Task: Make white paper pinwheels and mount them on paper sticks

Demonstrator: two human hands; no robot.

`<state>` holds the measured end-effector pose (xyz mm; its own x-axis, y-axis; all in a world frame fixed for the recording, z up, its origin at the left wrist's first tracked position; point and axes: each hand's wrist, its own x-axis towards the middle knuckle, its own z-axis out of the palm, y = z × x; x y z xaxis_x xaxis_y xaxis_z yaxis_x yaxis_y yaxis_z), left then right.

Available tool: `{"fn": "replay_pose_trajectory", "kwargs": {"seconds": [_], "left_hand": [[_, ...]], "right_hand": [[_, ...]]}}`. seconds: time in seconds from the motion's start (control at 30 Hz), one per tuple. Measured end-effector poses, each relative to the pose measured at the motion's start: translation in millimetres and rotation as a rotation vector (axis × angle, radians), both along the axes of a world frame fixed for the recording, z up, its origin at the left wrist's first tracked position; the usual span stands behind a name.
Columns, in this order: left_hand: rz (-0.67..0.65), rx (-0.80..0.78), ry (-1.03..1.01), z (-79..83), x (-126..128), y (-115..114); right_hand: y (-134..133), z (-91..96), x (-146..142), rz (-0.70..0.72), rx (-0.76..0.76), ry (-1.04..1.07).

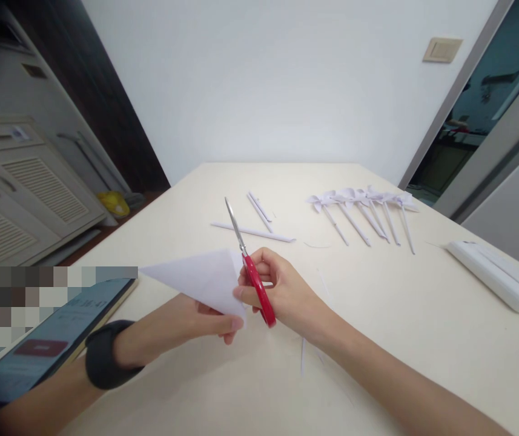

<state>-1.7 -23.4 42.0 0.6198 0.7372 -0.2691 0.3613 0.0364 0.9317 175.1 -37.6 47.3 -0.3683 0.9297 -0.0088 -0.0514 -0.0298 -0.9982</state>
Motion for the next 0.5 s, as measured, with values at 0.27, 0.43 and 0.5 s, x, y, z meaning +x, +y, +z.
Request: {"fn": "replay_pose_trajectory", "kwargs": {"seconds": [0.27, 0.43, 0.5], "left_hand": [[0.339, 0.104, -0.232, -0.8, 1.6, 6.0], [0.326, 0.150, -0.255, -3.3, -3.2, 9.9], [0.310, 0.149, -0.233, -3.1, -3.1, 9.4]], "right_hand": [[3.8, -4.2, 1.4, -0.117, 0.026, -0.016], [4.1, -6.6, 2.9, -0.133, 0.047, -0.006], [4.3, -7.4, 3.8, -0.150, 0.062, 0.013]]}}
